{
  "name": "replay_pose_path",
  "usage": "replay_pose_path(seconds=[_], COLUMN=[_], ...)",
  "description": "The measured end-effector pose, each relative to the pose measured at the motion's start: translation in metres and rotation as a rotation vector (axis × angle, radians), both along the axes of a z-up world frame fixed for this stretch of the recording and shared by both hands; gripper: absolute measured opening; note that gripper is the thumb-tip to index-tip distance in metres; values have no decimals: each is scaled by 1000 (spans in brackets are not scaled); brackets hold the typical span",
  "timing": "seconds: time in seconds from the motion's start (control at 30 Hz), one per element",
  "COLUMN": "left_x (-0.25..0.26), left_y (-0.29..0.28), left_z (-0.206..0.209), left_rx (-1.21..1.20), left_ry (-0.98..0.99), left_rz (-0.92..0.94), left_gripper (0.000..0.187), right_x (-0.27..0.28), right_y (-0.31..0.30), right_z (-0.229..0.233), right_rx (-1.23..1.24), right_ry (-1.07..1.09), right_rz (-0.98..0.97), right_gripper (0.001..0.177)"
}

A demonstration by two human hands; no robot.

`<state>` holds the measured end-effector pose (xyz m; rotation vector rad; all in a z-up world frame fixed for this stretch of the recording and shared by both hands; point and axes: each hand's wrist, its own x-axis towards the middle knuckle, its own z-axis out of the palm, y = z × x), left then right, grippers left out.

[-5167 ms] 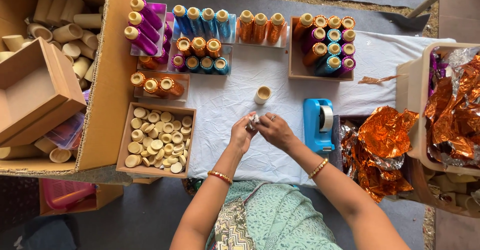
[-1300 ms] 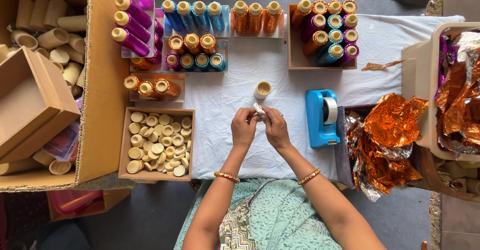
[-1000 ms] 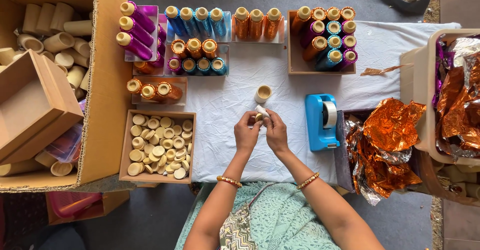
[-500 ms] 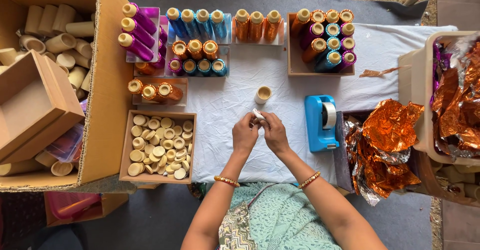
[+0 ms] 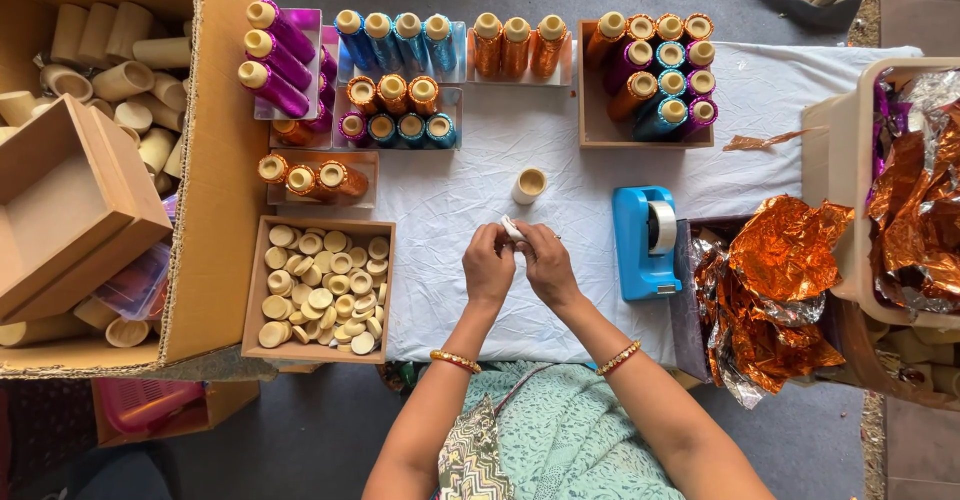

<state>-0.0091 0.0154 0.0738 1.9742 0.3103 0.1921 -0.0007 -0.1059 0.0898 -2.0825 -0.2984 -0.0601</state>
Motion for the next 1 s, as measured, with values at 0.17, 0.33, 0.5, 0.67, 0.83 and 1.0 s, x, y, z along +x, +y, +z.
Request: replay_pose_path(seconds=[0.17, 0.33, 0.5, 0.67, 0.83, 1.0], left_x=[3, -2, 0, 3, -8, -14], left_y=[-6, 1, -3, -7, 9, 24], left_z=[-38, 8, -47, -104, -109, -102], left_rx=[-825, -288, -453, -1235, -736, -35], left_ry=[174, 11, 49, 386, 400, 299], left_rz=[186, 60, 78, 397, 287, 57], left_gripper=[11, 13, 10, 16, 25, 44], right_x=[-5, -3, 0, 4, -2, -2], right_y=[10, 1, -3, -15, -28, -23], right_z=[-8, -6, -48, -94, -85, -56], right_rx=[194, 130, 164, 598, 274, 22], right_ry=[89, 99, 92, 600, 371, 178], right_rz=[-90, -55, -56, -229, -268, -178], right_gripper=[32, 32, 33, 34, 32, 30])
